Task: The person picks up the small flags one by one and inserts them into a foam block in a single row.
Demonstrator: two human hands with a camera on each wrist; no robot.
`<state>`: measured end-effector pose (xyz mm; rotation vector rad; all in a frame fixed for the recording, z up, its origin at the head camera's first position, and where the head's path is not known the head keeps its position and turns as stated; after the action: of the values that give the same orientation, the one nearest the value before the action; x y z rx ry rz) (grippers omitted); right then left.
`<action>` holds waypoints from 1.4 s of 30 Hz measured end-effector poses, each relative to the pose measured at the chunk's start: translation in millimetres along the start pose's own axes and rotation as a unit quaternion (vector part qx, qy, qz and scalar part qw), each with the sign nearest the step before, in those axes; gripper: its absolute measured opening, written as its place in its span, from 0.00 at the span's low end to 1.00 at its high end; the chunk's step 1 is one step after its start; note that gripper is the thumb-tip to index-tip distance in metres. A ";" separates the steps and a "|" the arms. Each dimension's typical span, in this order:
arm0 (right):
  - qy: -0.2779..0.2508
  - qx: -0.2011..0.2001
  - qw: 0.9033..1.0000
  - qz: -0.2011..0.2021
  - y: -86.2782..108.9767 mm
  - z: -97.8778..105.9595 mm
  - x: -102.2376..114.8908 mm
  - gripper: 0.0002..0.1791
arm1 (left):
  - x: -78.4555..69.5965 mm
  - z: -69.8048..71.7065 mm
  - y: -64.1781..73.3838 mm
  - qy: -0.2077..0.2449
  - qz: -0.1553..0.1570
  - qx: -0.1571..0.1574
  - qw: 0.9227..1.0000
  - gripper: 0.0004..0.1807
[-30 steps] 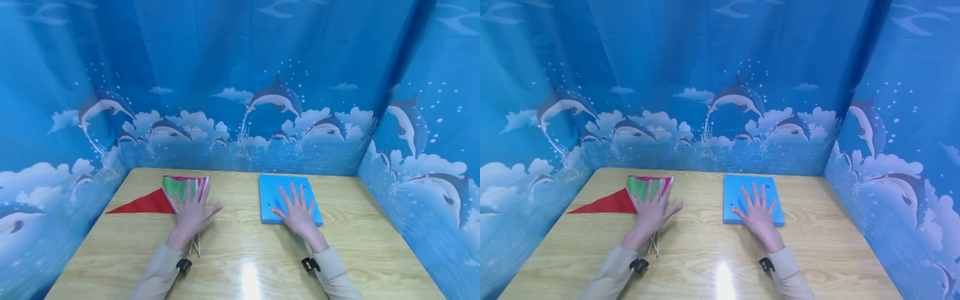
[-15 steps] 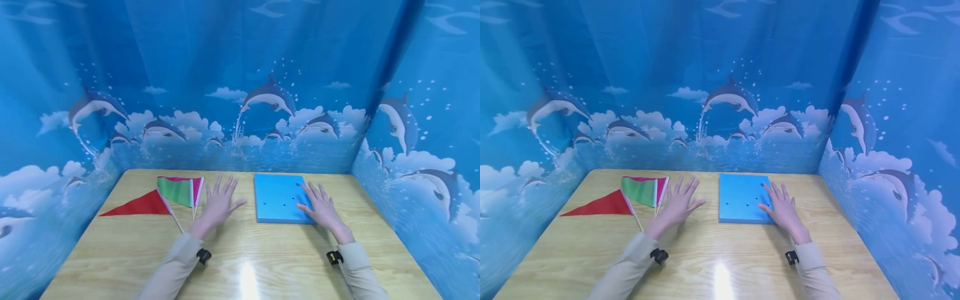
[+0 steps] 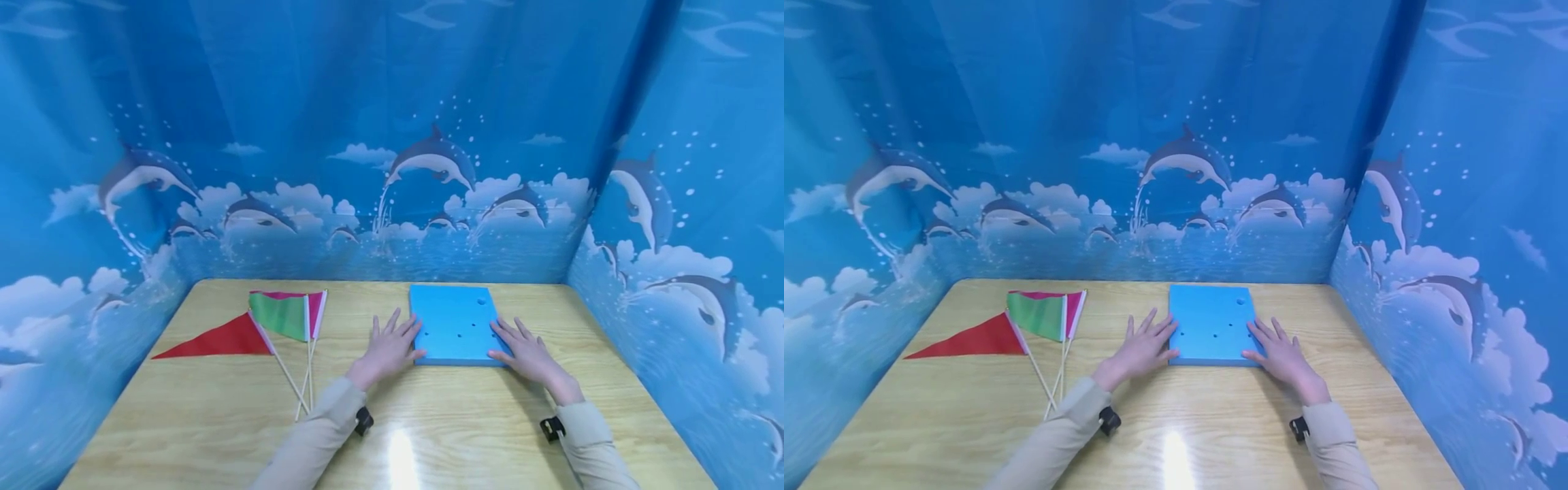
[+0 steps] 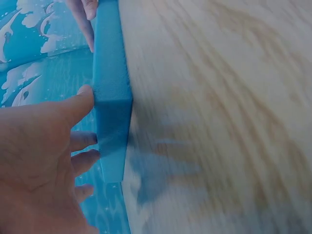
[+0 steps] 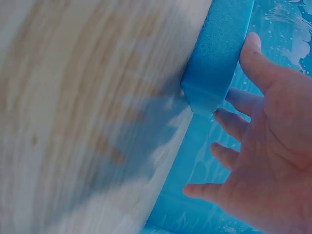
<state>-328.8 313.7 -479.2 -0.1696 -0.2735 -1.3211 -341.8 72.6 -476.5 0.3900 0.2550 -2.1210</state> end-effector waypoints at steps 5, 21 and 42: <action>-0.009 0.000 1.000 0.002 0.8 -0.9 0.5 0.43 | 0.7 -2.6 1.4 0.002 0.004 0.001 1.000 0.38; -0.008 -0.001 1.000 0.008 -6.1 -8.1 23.3 0.41 | 19.0 4.2 14.4 0.002 0.012 0.008 1.000 0.38; -0.002 0.003 0.999 0.052 -12.3 -19.0 81.1 0.39 | 60.2 25.7 56.5 0.034 0.040 0.000 0.999 0.38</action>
<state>-320.8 230.1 -474.1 -0.1783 -0.2680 -1.2160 -330.0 -13.1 -476.8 0.4653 0.2747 -2.0306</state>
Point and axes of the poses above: each hand's wrist, its own y-axis away from the middle knuckle, its own z-axis out of the back of the hand, x = y × z, the point moved 10 cm from there along -y, towards the middle knuckle, and after that the axes turned 3 degrees about y, right-handed, at the moved point
